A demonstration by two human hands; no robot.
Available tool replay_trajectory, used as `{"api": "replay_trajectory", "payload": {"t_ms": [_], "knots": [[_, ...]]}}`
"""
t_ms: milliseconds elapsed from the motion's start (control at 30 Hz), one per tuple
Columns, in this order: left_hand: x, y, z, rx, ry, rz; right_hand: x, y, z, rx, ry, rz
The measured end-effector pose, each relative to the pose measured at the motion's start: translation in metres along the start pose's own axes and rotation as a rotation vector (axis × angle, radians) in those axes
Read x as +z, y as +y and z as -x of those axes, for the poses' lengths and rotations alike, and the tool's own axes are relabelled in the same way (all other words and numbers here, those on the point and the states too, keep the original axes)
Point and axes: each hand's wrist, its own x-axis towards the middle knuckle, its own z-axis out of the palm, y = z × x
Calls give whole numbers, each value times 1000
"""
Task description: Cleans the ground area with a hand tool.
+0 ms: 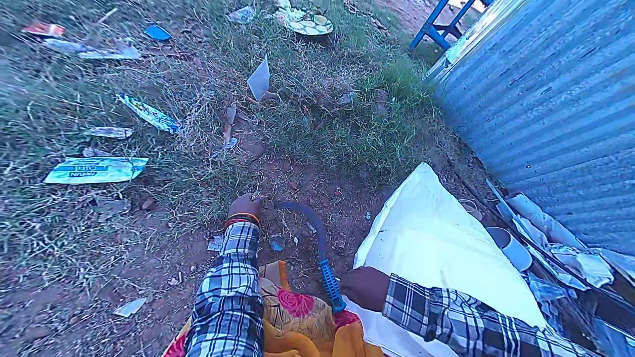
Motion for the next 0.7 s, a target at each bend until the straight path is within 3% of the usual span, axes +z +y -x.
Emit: {"api": "replay_trajectory", "payload": {"t_ms": [67,133,267,400,567,700], "knots": [[0,-5,-6,6,-10,-18,-2,3,-20,151,155,-144],[-5,-2,-6,8,-57,-41,9,15,-40,307,111,-179],[-5,-2,-6,26,-52,-13,45,24,-70,353,64,-338],[-3,6,-2,27,-43,-36,44,15,-85,398,133,-530],[-20,6,2,-35,42,16,34,5,-62,273,466,-978],[-36,-15,-7,-163,164,46,22,-2,-51,124,684,-1047]]}}
